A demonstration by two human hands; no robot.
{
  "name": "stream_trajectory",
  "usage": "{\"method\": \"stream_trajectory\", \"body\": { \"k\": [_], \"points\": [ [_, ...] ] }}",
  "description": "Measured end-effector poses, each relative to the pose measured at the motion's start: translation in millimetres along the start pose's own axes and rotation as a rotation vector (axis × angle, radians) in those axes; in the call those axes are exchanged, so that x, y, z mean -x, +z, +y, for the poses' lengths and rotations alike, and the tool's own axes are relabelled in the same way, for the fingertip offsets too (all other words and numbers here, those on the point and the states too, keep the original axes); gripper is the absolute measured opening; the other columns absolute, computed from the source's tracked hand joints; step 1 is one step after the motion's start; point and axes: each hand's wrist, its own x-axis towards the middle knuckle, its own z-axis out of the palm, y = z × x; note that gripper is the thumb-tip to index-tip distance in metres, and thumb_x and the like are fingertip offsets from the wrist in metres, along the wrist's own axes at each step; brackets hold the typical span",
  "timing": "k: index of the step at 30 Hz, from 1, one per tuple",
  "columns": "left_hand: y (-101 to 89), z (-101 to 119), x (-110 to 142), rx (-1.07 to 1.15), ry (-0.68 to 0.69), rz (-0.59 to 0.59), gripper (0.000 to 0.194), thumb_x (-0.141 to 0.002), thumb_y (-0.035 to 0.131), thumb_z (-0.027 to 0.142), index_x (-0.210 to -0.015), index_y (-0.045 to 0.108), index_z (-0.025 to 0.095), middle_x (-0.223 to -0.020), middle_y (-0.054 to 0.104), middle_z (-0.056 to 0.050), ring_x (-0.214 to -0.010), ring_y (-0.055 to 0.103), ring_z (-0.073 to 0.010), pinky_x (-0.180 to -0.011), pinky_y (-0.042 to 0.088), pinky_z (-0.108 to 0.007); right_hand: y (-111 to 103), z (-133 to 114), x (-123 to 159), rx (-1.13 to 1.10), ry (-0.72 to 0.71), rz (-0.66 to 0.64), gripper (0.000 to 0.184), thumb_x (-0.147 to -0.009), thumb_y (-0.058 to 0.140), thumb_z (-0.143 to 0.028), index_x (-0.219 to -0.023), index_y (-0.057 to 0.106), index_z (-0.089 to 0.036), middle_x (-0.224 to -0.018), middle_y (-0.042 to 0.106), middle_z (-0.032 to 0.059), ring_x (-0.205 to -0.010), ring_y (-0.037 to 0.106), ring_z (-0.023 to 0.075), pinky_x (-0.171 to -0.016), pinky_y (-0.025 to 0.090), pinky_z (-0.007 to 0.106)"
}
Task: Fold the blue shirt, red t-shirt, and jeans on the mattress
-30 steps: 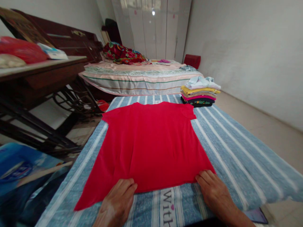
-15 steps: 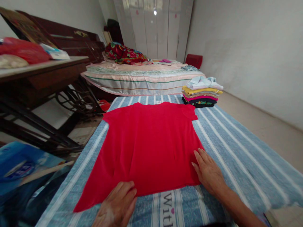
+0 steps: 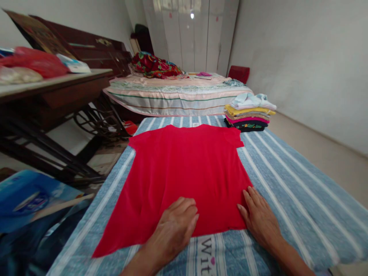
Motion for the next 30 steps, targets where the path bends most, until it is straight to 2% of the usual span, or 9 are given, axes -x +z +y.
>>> {"method": "stream_trajectory", "body": {
  "k": [2, 4, 7, 10, 13, 17, 24, 27, 30],
  "points": [
    [10.9, 10, -24, -0.007, -0.02, -0.099, 0.019, -0.088, 0.041, 0.017, -0.091, 0.06, 0.018, -0.107, 0.063, -0.006, -0.102, 0.058, -0.0182, -0.091, 0.048, -0.035, 2, 1, 2, 0.002, -0.01, 0.002, 0.045, -0.091, 0.039, -0.038, -0.121, 0.053, -0.007, -0.132, 0.046, 0.0198, -0.123, 0.042, 0.0307, -0.095, 0.041, 0.047],
    [26.4, 18, -49, -0.026, -0.034, -0.176, 0.022, -0.089, 0.041, 0.02, -0.101, 0.059, 0.016, -0.119, 0.059, -0.011, -0.114, 0.053, -0.0221, -0.097, 0.044, -0.039, 5, 3, 3, -0.001, -0.018, 0.0, 0.045, -0.091, 0.039, -0.038, -0.121, 0.053, -0.007, -0.131, 0.046, 0.0202, -0.122, 0.043, 0.0308, -0.096, 0.041, 0.046],
    [54.4, 25, -79, -0.036, -0.041, -0.238, 0.038, -0.091, 0.037, 0.03, -0.121, 0.051, 0.011, -0.14, 0.041, -0.016, -0.131, 0.034, -0.0283, -0.105, 0.034, -0.045, 7, 4, 4, -0.008, -0.022, 0.005, 0.046, -0.091, 0.04, -0.039, -0.12, 0.053, -0.006, -0.13, 0.047, 0.0207, -0.121, 0.043, 0.0309, -0.096, 0.041, 0.047],
    [79.8, 28, -91, -0.013, -0.056, -0.269, 0.056, -0.091, 0.036, 0.042, -0.134, 0.038, 0.007, -0.149, 0.025, -0.018, -0.138, 0.018, -0.0294, -0.11, 0.025, -0.047, 9, 4, 4, -0.007, -0.023, 0.02, 0.045, -0.091, 0.04, -0.038, -0.12, 0.053, -0.007, -0.13, 0.048, 0.0203, -0.121, 0.043, 0.0305, -0.095, 0.042, 0.046],
    [94.6, 29, -89, 0.028, -0.063, -0.324, 0.068, -0.089, 0.033, 0.052, -0.14, 0.03, 0.007, -0.151, 0.018, -0.016, -0.14, 0.01, -0.0272, -0.113, 0.018, -0.046, 9, 2, 4, -0.004, -0.022, 0.02, 0.04, -0.09, 0.041, -0.032, -0.119, 0.053, -0.008, -0.131, 0.048, 0.0188, -0.122, 0.043, 0.0291, -0.097, 0.041, 0.045],
    [99.4, 26, -82, 0.04, -0.067, -0.364, 0.071, -0.089, 0.026, 0.057, -0.143, 0.023, 0.012, -0.152, 0.015, -0.012, -0.141, 0.006, -0.0234, -0.114, 0.014, -0.045, 10, 1, 3, -0.005, 0.003, -0.021, 0.039, -0.087, 0.043, -0.03, -0.118, 0.056, -0.011, -0.131, 0.048, 0.0156, -0.123, 0.042, 0.0275, -0.099, 0.039, 0.042],
    [103.3, 22, -80, 0.038, -0.069, -0.365, 0.07, -0.088, 0.031, 0.055, -0.145, 0.021, 0.015, -0.153, 0.01, -0.009, -0.141, 0.002, -0.0218, -0.115, 0.011, -0.044, 11, 1, 0, -0.077, 0.036, -0.007, 0.038, -0.088, 0.04, -0.03, -0.116, 0.058, -0.011, -0.128, 0.051, 0.0156, -0.119, 0.047, 0.0275, -0.097, 0.041, 0.043],
    [102.1, 23, -80, 0.055, -0.07, -0.362, 0.068, -0.089, 0.029, 0.055, -0.145, 0.021, 0.015, -0.153, 0.01, -0.009, -0.141, 0.003, -0.0218, -0.115, 0.01, -0.043, 3, -2, -16, -0.121, 0.048, -0.006, 0.038, -0.09, 0.037, -0.029, -0.116, 0.058, -0.012, -0.127, 0.052, 0.0152, -0.117, 0.049, 0.0269, -0.096, 0.042, 0.044],
    [100.4, 23, -81, 0.074, -0.077, -0.37, 0.068, -0.09, 0.027, 0.054, -0.145, 0.021, 0.014, -0.152, 0.012, -0.01, -0.14, 0.005, -0.0221, -0.115, 0.01, -0.043, -5, -7, -46, -0.164, 0.029, -0.025, 0.04, -0.091, 0.036, -0.029, -0.119, 0.057, -0.01, -0.128, 0.051, 0.0164, -0.119, 0.047, 0.0265, -0.097, 0.042, 0.042]
  ]
}}
